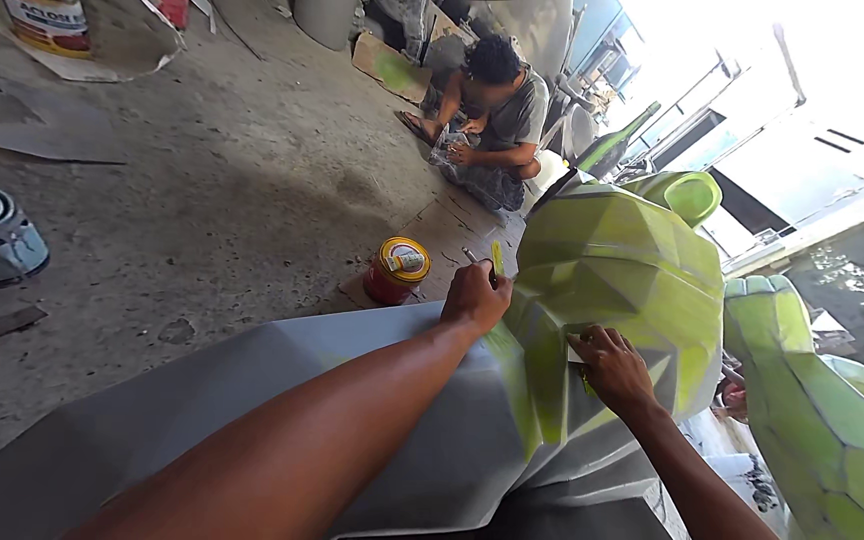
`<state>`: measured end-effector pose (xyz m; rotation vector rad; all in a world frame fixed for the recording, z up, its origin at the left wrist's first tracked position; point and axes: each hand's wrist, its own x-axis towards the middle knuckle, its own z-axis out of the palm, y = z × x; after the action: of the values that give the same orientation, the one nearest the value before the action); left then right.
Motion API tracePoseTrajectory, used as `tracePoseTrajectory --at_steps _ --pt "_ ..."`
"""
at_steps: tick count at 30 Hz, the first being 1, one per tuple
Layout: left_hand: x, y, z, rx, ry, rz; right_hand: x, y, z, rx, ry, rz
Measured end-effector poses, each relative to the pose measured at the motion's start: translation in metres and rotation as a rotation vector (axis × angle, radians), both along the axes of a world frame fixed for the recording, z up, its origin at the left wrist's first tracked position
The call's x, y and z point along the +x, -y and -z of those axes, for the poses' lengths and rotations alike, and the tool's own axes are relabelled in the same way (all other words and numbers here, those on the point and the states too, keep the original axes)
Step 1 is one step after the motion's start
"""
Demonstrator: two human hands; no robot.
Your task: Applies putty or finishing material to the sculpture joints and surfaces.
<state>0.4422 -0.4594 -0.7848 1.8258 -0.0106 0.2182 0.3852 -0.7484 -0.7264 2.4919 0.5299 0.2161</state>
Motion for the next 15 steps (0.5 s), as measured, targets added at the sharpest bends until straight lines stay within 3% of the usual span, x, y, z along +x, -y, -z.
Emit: tracePoseTrajectory --at_steps 8,15 --pt "0.0 0.001 0.0 -0.008 0.001 0.0 0.0 -0.006 -0.014 -0.004 -0.123 0.068" --pt "0.0 -0.001 0.001 -0.021 -0.015 0.02 0.009 -0.001 -0.004 0.037 0.052 -0.068"
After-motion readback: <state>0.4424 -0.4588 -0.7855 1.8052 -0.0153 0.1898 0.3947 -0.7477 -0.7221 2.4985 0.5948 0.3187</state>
